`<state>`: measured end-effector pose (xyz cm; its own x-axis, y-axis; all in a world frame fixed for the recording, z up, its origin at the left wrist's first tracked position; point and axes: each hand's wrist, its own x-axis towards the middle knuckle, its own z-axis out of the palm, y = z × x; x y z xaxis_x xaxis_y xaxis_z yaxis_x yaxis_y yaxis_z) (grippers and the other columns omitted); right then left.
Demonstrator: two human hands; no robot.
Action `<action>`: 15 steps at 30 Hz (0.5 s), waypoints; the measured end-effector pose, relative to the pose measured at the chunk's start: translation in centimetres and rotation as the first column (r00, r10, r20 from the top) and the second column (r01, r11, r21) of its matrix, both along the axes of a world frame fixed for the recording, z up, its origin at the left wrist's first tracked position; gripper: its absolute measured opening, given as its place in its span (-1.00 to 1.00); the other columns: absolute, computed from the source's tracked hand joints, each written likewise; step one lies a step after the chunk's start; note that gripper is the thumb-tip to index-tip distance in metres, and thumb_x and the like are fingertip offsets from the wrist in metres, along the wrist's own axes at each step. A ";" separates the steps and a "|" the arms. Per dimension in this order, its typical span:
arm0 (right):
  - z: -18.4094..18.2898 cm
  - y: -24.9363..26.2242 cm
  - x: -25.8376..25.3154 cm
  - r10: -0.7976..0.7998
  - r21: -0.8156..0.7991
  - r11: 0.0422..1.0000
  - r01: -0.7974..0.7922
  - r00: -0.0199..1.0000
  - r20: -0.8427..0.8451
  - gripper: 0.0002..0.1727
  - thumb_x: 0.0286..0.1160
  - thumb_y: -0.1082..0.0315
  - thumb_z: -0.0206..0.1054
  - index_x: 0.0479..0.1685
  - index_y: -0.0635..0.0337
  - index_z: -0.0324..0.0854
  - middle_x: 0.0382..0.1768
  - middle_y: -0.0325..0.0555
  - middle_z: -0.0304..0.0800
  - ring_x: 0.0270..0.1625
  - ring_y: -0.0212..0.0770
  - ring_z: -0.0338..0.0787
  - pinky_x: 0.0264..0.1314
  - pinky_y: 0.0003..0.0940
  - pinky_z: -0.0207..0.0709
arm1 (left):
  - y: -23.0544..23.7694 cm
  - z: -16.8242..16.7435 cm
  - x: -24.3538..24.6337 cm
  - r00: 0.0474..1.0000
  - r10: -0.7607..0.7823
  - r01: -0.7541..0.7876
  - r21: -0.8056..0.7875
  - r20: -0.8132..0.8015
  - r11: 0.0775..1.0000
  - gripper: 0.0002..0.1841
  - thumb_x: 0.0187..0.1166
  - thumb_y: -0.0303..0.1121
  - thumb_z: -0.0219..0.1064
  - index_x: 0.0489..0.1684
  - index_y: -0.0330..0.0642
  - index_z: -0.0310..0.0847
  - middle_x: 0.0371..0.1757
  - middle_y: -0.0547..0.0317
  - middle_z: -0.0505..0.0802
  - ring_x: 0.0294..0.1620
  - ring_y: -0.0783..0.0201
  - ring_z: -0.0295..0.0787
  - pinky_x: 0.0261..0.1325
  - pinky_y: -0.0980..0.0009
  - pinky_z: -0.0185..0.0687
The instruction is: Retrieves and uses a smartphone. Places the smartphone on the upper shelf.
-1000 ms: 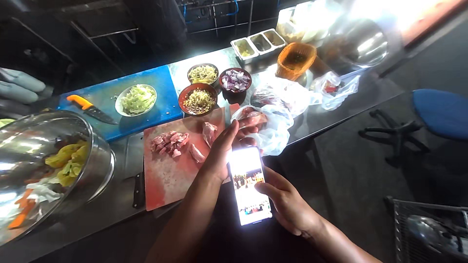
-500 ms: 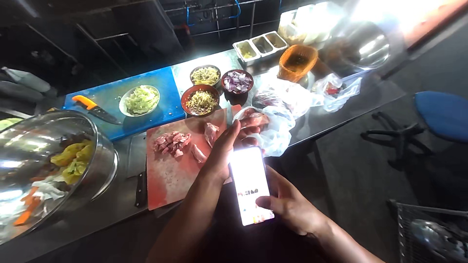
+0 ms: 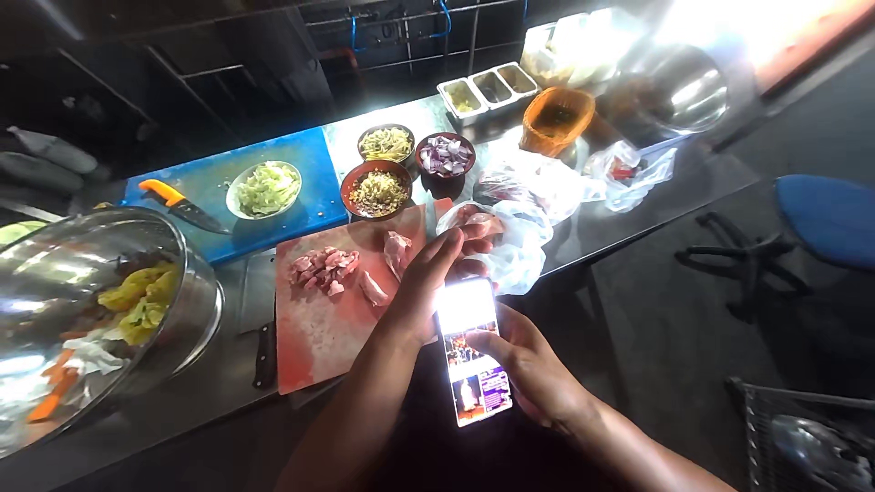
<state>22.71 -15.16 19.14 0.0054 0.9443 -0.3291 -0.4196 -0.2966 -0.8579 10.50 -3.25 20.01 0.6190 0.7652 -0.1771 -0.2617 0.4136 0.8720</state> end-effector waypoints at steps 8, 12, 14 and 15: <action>-0.2 0.8 -0.4 -0.076 -0.012 0.997 0.077 0.995 0.062 -0.68 0.61 0.24 0.32 0.12 0.30 0.66 -0.11 0.02 0.87 -0.04 -0.18 0.89 0.11 -0.26 0.81 | -0.5 0.6 0.0 0.990 0.027 -0.009 0.125 -0.140 0.992 -0.54 0.85 0.04 -0.02 0.37 0.02 0.67 0.18 0.12 0.83 -0.11 0.21 0.82 -0.06 0.27 0.80; -0.4 1.0 -0.7 -0.112 -0.009 0.994 0.113 0.991 0.079 -0.69 0.61 0.24 0.32 0.11 0.31 0.65 -0.11 0.00 0.87 -0.04 -0.21 0.89 0.10 -0.29 0.81 | -0.3 0.9 0.1 0.988 0.022 0.003 0.165 -0.153 0.986 -0.57 0.83 0.02 0.01 0.34 0.04 0.68 0.19 0.12 0.83 -0.04 0.19 0.80 0.02 0.26 0.75; -0.4 0.7 -0.5 -0.085 0.001 0.996 0.085 0.996 0.037 -0.64 0.62 0.24 0.29 0.23 0.32 0.59 -0.04 0.01 0.86 0.01 -0.20 0.89 0.15 -0.26 0.80 | -0.3 0.8 0.1 0.985 0.031 -0.003 0.160 -0.170 0.987 -0.57 0.85 -0.02 -0.01 0.36 0.04 0.69 0.18 0.11 0.84 -0.05 0.18 0.81 0.02 0.27 0.76; -0.6 0.4 -0.3 -0.062 0.005 0.998 0.062 0.998 0.007 -0.59 0.63 0.26 0.27 0.33 0.32 0.54 0.03 0.02 0.85 0.06 -0.17 0.89 0.19 -0.23 0.80 | -0.2 0.7 0.1 0.984 0.032 -0.007 0.139 -0.177 0.990 -0.57 0.86 -0.03 -0.02 0.38 0.06 0.69 0.18 0.10 0.85 -0.03 0.17 0.81 0.05 0.26 0.74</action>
<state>22.38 -14.78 18.53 0.0664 0.9437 -0.3241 -0.4311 -0.2658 -0.8623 10.55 -3.42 20.76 0.5716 0.8015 -0.1755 -0.1036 0.2827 0.9536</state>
